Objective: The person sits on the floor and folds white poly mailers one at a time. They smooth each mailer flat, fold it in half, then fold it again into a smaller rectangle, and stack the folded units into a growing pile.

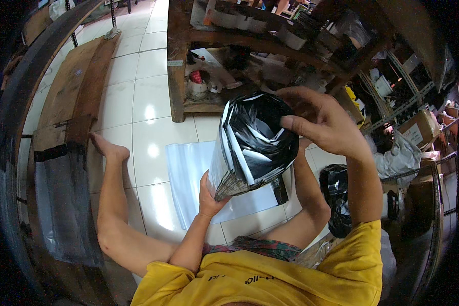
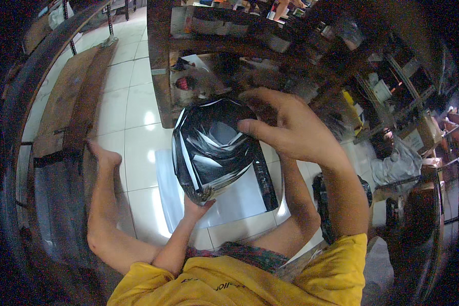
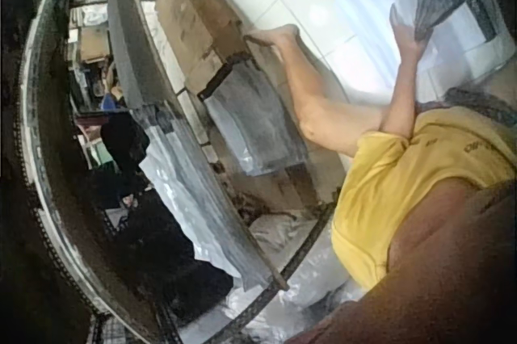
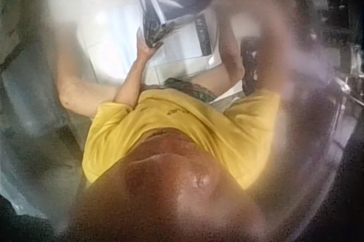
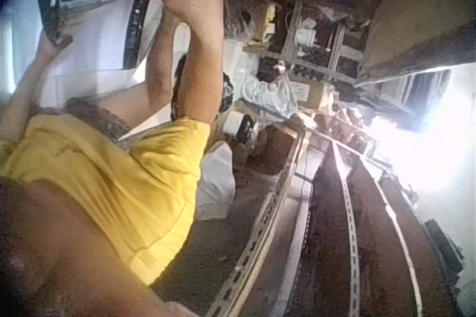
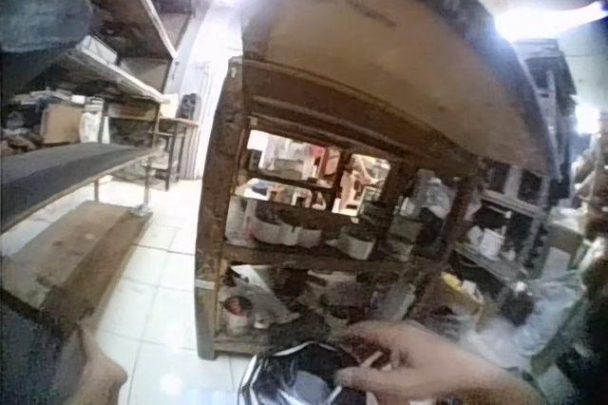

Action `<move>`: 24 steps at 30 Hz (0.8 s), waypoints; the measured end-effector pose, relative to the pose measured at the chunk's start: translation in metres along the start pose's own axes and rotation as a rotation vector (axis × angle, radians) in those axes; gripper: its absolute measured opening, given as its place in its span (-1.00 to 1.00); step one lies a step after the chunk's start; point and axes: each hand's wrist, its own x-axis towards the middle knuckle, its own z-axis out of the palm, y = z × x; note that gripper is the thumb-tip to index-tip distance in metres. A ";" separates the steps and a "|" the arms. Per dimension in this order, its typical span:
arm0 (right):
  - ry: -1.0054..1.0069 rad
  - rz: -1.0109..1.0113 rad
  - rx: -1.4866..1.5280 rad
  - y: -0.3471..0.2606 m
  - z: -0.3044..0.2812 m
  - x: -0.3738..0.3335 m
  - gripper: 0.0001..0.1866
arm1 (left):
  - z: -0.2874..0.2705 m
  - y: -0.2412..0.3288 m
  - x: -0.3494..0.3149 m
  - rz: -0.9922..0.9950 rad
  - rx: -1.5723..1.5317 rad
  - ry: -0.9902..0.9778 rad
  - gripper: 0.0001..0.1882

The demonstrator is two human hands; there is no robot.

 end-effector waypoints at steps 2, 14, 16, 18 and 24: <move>0.014 -0.080 -0.120 -0.004 0.001 0.005 -0.44 | -0.004 0.003 -0.001 -0.023 0.024 0.009 0.25; 0.128 -0.391 -0.642 -0.025 0.017 0.034 -0.77 | 0.001 0.019 0.006 -0.056 0.043 0.069 0.30; 0.050 -0.431 -0.562 -0.024 0.017 0.037 -0.70 | -0.002 0.023 0.010 -0.208 -0.049 0.060 0.31; 0.078 -0.418 -0.413 -0.012 0.022 0.038 -0.66 | 0.002 0.008 0.001 -0.225 -0.082 0.053 0.25; 0.128 -0.061 0.285 0.025 0.028 0.013 -0.23 | -0.001 -0.007 0.003 -0.251 -0.185 0.080 -0.15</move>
